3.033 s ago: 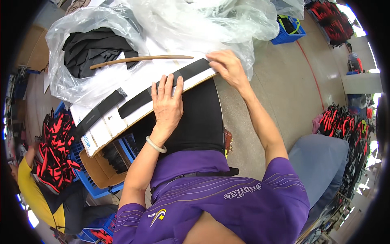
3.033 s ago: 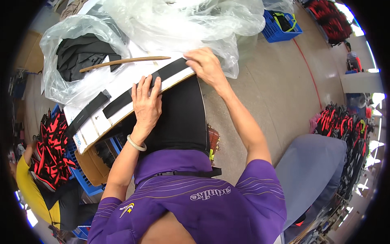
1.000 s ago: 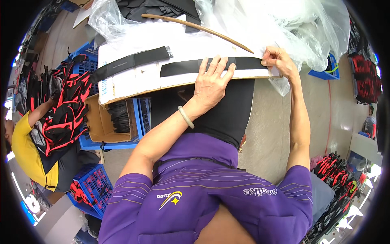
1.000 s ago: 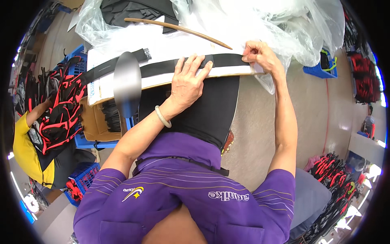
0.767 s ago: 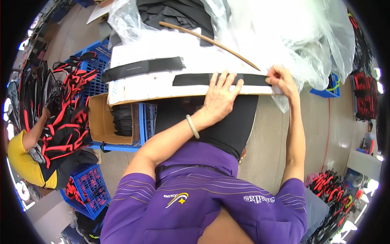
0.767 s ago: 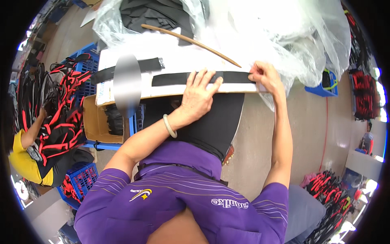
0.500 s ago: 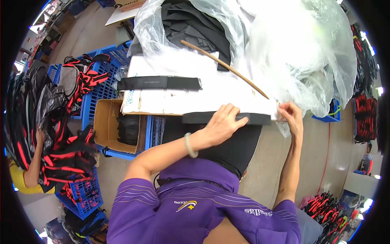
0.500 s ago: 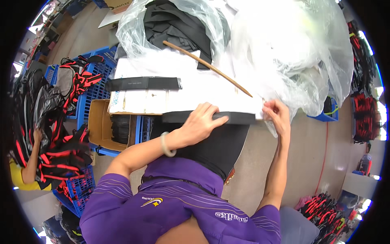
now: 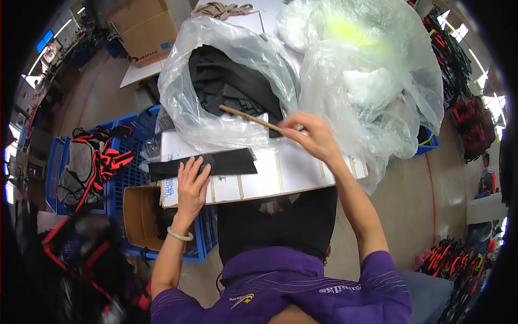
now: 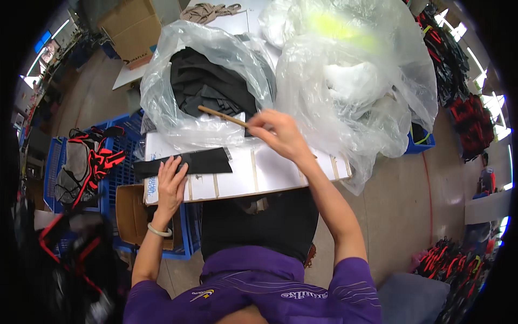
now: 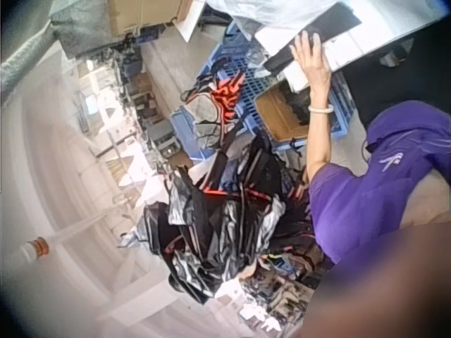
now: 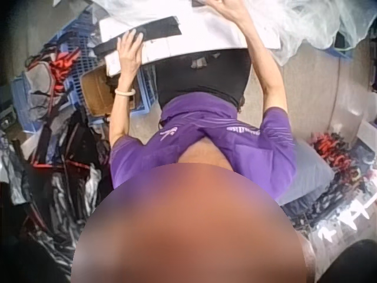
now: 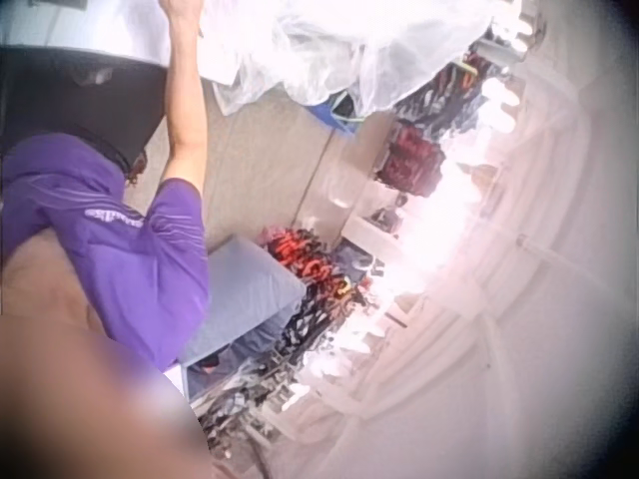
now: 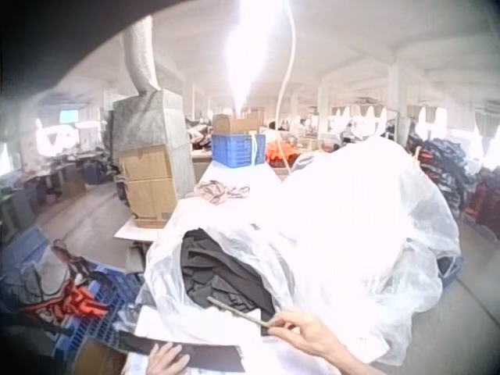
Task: Assembling safety gear components by inserting foam padding into black fabric sleeves at a manufacturing workstation.
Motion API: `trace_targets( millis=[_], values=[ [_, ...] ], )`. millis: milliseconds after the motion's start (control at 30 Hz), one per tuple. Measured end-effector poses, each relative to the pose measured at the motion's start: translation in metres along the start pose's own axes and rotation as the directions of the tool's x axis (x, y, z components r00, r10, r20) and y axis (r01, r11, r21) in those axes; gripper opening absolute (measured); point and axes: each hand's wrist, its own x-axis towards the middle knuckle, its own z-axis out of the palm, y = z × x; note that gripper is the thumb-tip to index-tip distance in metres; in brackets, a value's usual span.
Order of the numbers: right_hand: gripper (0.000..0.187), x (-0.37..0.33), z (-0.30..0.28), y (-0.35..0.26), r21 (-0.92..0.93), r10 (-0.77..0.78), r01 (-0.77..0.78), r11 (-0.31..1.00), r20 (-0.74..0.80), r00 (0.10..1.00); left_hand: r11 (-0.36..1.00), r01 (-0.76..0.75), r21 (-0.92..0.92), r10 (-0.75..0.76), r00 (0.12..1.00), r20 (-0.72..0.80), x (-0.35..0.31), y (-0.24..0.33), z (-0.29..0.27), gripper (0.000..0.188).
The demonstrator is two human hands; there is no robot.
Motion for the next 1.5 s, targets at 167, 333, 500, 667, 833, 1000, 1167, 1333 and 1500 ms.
trace_targets(
  millis=[167, 333, 500, 667, 833, 1000, 1167, 1333, 1500],
  values=[
    [0.018, 0.117, 0.065, 0.062, -0.318, -0.284, 0.224, 0.921, -0.157, 0.946, 0.999, 0.015, -0.033, -0.016, 0.999, -0.029, -0.001, 0.005, 0.005, 0.035],
    [0.020, 0.133, 0.082, 0.071, -0.529, -0.185, 0.071, 0.846, -0.165, 0.969, 0.999, 0.035, -0.033, -0.036, 0.999, -0.027, 0.002, 0.004, -0.002, 0.035],
    [0.027, 0.110, 0.079, 0.081, -0.714, -0.148, 0.065, 0.697, -0.055, 0.987, 0.999, 0.045, -0.003, -0.045, 0.998, -0.049, 0.007, 0.002, -0.004, 0.034],
    [0.029, 0.120, 0.101, 0.074, -0.712, -0.420, 0.287, 0.641, -0.011, 0.908, 0.997, 0.063, 0.038, -0.061, 0.997, -0.049, 0.005, 0.005, -0.003, 0.035],
    [0.010, 0.141, 0.119, 0.079, -0.709, -0.291, 0.060, 0.702, -0.209, 0.934, 1.000, 0.027, 0.007, -0.027, 0.998, -0.052, 0.003, 0.011, -0.001, 0.033],
    [0.013, 0.132, 0.076, 0.043, 0.584, 0.261, -0.122, 0.802, -0.159, 0.952, 1.000, 0.012, 0.020, -0.011, 0.998, -0.069, -0.001, 0.011, -0.001, 0.035],
    [0.008, 0.053, 0.045, -0.043, 0.716, 0.234, -0.273, 0.642, 0.157, 0.960, 0.877, 0.138, -0.461, -0.243, 0.954, -0.176, 0.022, 0.050, -0.019, 0.049],
    [0.011, -0.013, 0.036, -0.051, 0.653, 0.201, -0.229, 0.722, 0.118, 0.972, -0.135, 0.274, -0.952, -0.384, 0.871, 0.305, 0.078, 0.131, -0.029, 0.019],
    [0.036, -0.078, 0.014, -0.035, 0.702, 0.193, -0.134, 0.699, -0.005, 0.981, -0.438, 0.313, -0.843, -0.361, 0.797, 0.484, 0.075, 0.146, -0.015, 0.017]
  ],
)
